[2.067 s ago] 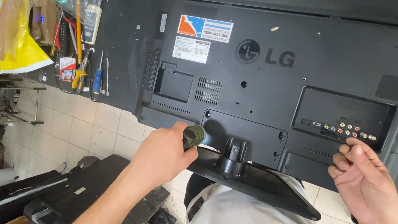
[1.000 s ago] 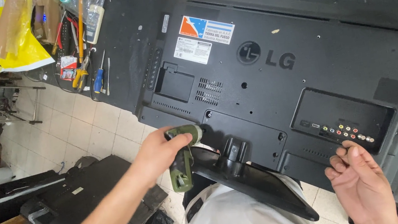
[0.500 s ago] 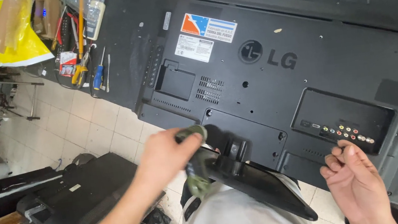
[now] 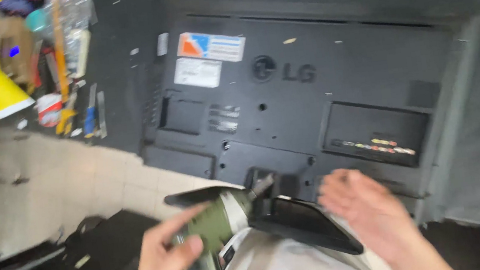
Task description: Using an electric screwdriver to remove or install screws on the back of a television and attaching the stand.
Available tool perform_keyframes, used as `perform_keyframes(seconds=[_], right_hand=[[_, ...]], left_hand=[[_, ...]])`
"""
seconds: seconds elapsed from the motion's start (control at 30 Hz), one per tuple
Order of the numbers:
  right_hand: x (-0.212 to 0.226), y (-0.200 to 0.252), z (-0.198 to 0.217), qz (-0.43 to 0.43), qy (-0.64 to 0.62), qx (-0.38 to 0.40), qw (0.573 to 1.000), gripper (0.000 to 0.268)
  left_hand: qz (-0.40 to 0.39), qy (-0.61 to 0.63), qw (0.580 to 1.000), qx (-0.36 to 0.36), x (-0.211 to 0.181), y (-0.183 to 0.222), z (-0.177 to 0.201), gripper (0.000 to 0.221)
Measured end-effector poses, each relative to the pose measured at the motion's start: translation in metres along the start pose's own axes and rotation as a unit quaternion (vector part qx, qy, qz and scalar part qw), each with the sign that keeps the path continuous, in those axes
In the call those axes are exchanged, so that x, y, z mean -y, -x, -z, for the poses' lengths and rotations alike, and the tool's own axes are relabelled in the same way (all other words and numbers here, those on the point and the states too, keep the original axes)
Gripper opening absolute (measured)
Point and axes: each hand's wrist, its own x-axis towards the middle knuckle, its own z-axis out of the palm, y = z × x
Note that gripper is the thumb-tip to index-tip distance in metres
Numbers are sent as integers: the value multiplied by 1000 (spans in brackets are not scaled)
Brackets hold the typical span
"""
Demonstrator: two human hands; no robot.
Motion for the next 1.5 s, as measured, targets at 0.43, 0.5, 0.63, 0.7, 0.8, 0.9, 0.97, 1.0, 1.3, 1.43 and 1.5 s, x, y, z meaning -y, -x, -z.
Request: perform_keyframes(seconds=[0.43,0.5,0.63,0.7,0.8,0.9,0.97,1.0,1.3,1.43,1.5], right_hand=[[-6,21,-55,-106,11,22,994,31],[-6,22,-55,-97,9,19,995,31],[-13,20,-48,-4,27,19,999,30],[-11,19,-49,7,38,8,999,29],[-9,10,-39,10,49,15,999,29],[-3,5,-38,-9,57,3,998,29],[-1,3,-39,-23,70,-23,997,30],[-1,2,-39,-31,69,-19,997,28],[10,2,-53,-139,-21,13,990,32],[4,-2,-43,-144,-65,49,986,31],[5,0,-45,-144,-74,37,986,34]], left_hand=[[-43,44,990,128,10,9,-53,54],[-15,66,991,115,11,10,-59,57],[139,91,985,40,-23,16,-75,60],[205,165,962,74,-25,9,-80,57],[287,234,922,110,-19,4,-80,57],[301,243,915,115,-25,6,-86,64],[293,260,913,114,-27,12,-91,76],[220,194,950,108,-24,15,-93,74],[-203,-354,908,102,-39,22,-96,67],[-197,-395,892,96,-40,15,-97,65],[-226,-382,891,100,-41,14,-97,64]])
